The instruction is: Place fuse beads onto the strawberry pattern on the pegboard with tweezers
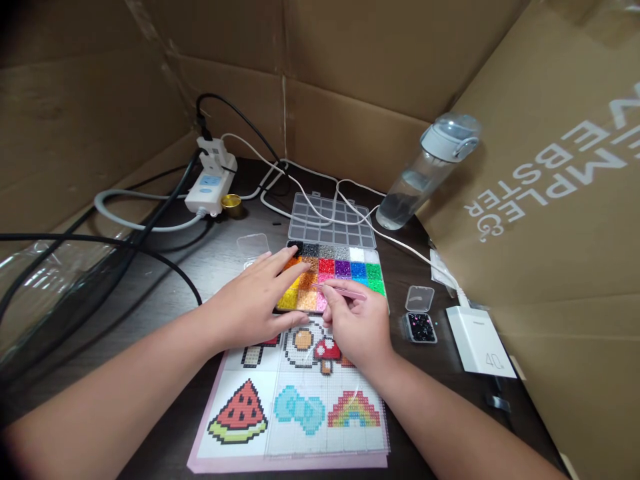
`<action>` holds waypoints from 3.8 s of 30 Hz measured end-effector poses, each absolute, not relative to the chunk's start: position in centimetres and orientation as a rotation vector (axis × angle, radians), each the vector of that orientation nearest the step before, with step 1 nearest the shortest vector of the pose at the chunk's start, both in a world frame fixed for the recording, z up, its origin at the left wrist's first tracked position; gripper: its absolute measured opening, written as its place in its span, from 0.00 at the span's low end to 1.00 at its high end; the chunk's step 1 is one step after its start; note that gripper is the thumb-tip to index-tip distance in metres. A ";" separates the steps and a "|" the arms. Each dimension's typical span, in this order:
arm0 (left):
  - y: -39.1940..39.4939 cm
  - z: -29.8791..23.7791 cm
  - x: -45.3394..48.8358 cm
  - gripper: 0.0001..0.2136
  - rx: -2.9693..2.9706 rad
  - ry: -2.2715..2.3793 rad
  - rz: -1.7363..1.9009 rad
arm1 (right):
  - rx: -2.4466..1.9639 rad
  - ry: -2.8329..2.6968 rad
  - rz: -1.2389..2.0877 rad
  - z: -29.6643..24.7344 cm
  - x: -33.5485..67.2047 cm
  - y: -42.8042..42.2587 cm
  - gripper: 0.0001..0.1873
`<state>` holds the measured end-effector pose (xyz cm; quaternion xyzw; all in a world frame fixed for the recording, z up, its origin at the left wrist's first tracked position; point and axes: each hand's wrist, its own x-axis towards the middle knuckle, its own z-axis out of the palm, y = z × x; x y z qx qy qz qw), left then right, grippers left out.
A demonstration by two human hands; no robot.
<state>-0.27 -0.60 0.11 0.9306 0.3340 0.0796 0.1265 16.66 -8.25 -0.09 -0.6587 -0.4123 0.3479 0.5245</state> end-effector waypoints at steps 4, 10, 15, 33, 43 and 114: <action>-0.6 0.0 -0.3 0.38 2.693 0.964 0.252 | -1.569 -0.986 0.838 0.0 16.6 -8.2 0.11; -0.6 0.0 -0.3 0.37 2.687 0.952 0.258 | -1.566 -0.985 0.846 0.1 16.6 -8.2 0.12; -0.5 0.0 -0.3 0.38 2.720 0.959 0.242 | -1.560 -0.983 0.837 0.0 16.6 -8.3 0.13; -0.6 0.0 -0.3 0.38 2.713 0.959 0.243 | -1.556 -0.992 0.862 0.0 16.9 -8.2 0.13; -0.6 -0.1 -0.3 0.37 2.707 0.961 0.257 | -1.542 -0.979 0.841 0.0 16.9 -8.2 0.14; -0.7 0.6 0.7 0.39 2.657 0.913 0.149 | -1.555 -1.046 0.702 0.2 17.2 -8.5 0.03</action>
